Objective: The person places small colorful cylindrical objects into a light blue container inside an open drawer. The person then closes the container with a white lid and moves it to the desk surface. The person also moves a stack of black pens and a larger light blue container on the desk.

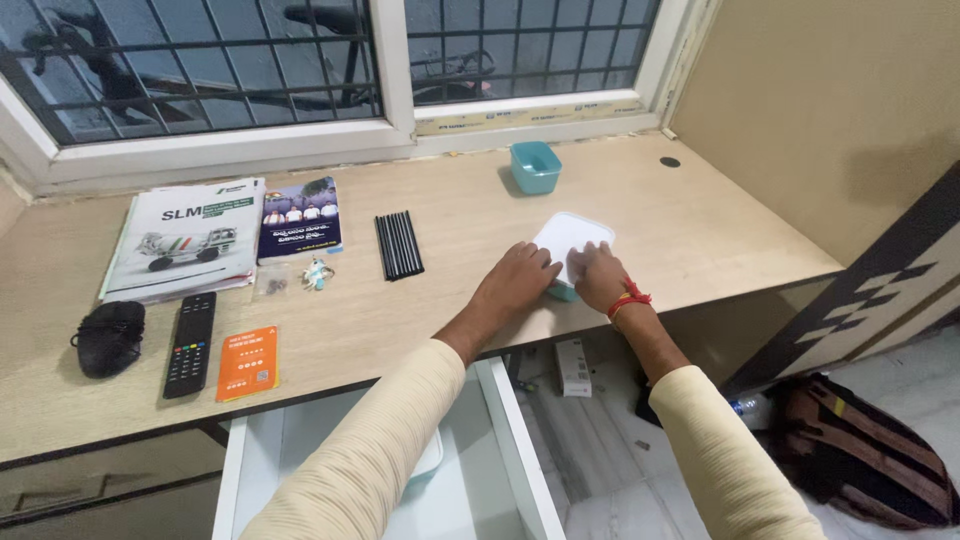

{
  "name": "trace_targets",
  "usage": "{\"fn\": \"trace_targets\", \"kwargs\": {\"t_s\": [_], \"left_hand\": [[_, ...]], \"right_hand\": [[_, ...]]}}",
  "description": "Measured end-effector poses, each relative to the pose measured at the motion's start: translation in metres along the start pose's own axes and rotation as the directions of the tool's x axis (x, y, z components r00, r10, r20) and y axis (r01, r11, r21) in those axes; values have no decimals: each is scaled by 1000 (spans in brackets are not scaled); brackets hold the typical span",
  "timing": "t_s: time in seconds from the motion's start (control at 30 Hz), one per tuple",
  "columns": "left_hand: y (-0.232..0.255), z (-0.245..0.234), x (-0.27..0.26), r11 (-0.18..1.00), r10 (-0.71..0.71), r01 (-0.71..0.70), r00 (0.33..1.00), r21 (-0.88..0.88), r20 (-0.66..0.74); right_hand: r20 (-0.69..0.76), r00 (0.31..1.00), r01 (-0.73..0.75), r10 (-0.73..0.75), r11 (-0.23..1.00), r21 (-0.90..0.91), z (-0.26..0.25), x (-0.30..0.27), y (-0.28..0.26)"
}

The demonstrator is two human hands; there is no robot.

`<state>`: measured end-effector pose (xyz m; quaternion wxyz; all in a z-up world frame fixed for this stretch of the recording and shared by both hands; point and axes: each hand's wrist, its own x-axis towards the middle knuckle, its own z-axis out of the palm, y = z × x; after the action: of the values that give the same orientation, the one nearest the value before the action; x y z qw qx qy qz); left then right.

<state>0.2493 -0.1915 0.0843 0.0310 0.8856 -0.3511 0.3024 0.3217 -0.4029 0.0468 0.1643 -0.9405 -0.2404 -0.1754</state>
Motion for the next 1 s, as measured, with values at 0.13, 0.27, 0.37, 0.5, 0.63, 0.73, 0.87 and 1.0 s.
{"fn": "trace_targets", "kwargs": {"t_s": [0.13, 0.27, 0.37, 0.5, 0.63, 0.73, 0.87, 1.0], "left_hand": [[5, -28, -17, 994, -100, 101, 994, -33, 34], [-8, -37, -25, 992, -126, 126, 992, -12, -31], [-19, -30, -35, 985, -173, 173, 983, -4, -58], [-38, -11, -41, 974, -206, 218, 967, 65, -150], [-54, 8, -37, 955, -263, 266, 964, 129, -39], [-66, 20, -32, 929, -315, 318, 948, 190, -44], [-81, 27, -24, 896, -363, 363, 930, 255, -49], [-97, 25, -26, 888, -424, 403, 904, 222, 58]], "right_hand": [[37, 995, 90, -93, 992, 84, 17, 17, 1], [14, 970, 242, -244, 968, 59, 33, 42, 0], [97, 966, 228, -239, 967, 110, 41, 62, -3], [60, 921, 384, -385, 923, 20, 50, 89, -18], [123, 903, 430, -412, 855, -289, 50, 96, -47], [-13, 972, 234, -233, 971, 55, 44, 83, -71], [-16, 979, 203, -203, 969, 143, 33, 74, -93], [0, 972, 235, -237, 966, 106, 33, 75, -99]]}}
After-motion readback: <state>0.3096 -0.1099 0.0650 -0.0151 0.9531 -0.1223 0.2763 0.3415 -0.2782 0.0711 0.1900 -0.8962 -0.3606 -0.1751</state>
